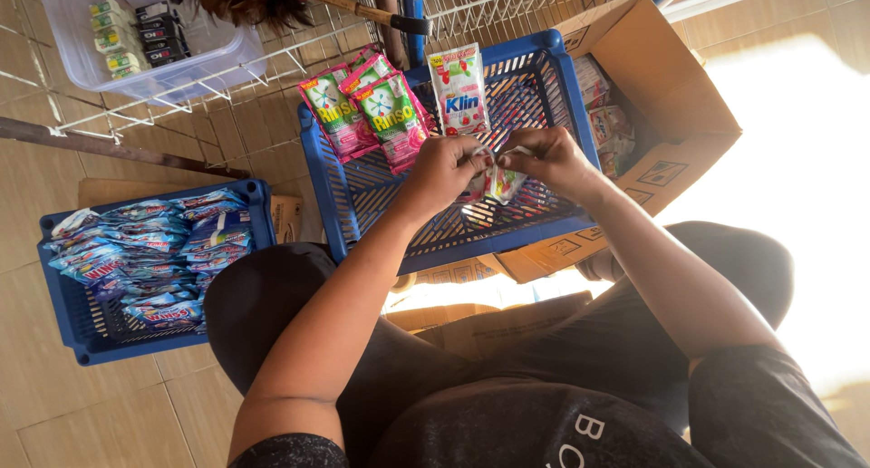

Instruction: The person walks through a store aisle and then sits on the floor to organize snack packets from a cardboard box into a blue plastic basket. They handle multiple packets of candy and snacks, arranging them neatly in the basket.

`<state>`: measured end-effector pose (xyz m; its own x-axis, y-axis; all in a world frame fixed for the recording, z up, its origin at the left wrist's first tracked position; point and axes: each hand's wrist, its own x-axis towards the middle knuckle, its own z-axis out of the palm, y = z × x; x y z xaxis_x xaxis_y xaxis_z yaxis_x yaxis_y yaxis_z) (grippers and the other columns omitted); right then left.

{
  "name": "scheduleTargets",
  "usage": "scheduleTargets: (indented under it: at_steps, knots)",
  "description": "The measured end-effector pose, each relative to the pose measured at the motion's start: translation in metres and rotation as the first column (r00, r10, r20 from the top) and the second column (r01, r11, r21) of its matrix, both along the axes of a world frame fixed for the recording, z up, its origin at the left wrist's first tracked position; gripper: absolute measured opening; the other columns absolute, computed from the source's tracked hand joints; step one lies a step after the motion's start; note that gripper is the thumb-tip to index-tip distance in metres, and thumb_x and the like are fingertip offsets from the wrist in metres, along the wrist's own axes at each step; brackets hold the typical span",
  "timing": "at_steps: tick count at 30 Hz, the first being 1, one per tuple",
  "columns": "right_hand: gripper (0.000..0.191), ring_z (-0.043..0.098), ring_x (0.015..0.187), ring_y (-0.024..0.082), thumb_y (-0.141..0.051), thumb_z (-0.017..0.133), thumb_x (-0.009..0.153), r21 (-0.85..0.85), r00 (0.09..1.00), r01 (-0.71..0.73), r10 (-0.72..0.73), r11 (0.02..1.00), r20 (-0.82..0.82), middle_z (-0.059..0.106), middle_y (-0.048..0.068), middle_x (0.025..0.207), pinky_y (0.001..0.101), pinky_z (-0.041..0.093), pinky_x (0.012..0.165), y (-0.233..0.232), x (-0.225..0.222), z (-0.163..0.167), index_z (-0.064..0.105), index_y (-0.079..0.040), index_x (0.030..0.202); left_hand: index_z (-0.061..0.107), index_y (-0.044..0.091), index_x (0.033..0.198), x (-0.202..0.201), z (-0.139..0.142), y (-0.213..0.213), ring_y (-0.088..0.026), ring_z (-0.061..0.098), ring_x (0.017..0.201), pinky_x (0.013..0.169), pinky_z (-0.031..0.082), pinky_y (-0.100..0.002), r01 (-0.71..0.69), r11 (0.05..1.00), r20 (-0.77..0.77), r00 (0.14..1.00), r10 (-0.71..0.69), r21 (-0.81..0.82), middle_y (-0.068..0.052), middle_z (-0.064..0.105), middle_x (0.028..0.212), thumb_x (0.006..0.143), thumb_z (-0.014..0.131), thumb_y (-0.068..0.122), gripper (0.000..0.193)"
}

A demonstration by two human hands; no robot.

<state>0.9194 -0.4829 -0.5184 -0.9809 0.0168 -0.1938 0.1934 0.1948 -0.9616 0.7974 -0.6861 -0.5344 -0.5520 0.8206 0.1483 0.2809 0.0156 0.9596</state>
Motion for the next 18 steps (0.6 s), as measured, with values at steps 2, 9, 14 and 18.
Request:
scheduleTargets:
  at_steps: [2,9,14,18]
  knots:
    - [0.022,0.072,0.093,0.015,-0.012,0.078,0.088,-0.027,0.996,-0.068,0.070,0.997,0.062,0.077,0.009,0.101,0.0319,0.059,0.088,0.002,-0.002,0.004,0.074,-0.003,0.108,0.075,0.004,0.094,-0.002,0.002,-0.002,-0.019,0.073,0.068,0.063,0.054,-0.035,0.042,0.994,-0.006,0.999,-0.043,-0.103,-0.011,0.075,0.078,0.090,0.074,0.014,0.011]
    - [0.037,0.076,0.088,0.017,-0.015,0.088,0.073,0.225,0.957,-0.254,0.211,0.941,0.198,0.081,0.010,0.097,0.0348,0.058,0.084,-0.016,-0.004,0.013,0.075,-0.003,0.106,0.074,0.004,0.093,-0.017,0.014,-0.016,-0.025,0.074,0.076,0.071,0.053,-0.040,0.298,0.805,0.050,0.947,-0.319,-0.513,-0.015,0.076,0.082,0.068,0.090,0.031,0.040]
    - [0.036,0.076,0.080,0.023,-0.016,0.086,0.071,0.438,0.970,-0.228,0.241,0.869,0.028,0.079,0.012,0.091,0.0365,0.058,0.079,-0.020,-0.004,0.010,0.077,-0.002,0.102,0.075,0.009,0.096,-0.008,0.009,-0.011,-0.032,0.075,0.087,0.079,0.055,-0.042,0.209,0.797,0.000,0.967,-0.254,-0.566,-0.015,0.075,0.091,0.055,0.092,0.033,0.050]
    - [0.035,0.076,0.078,0.025,-0.014,0.081,0.073,0.477,0.968,-0.244,0.241,0.845,0.069,0.078,0.013,0.090,0.0374,0.059,0.077,-0.020,-0.004,0.004,0.076,-0.003,0.105,0.076,0.007,0.091,0.003,-0.004,-0.007,-0.037,0.073,0.089,0.081,0.055,-0.046,0.081,0.829,-0.221,0.945,-0.240,-0.553,-0.020,0.074,0.091,0.064,0.086,0.029,0.036]
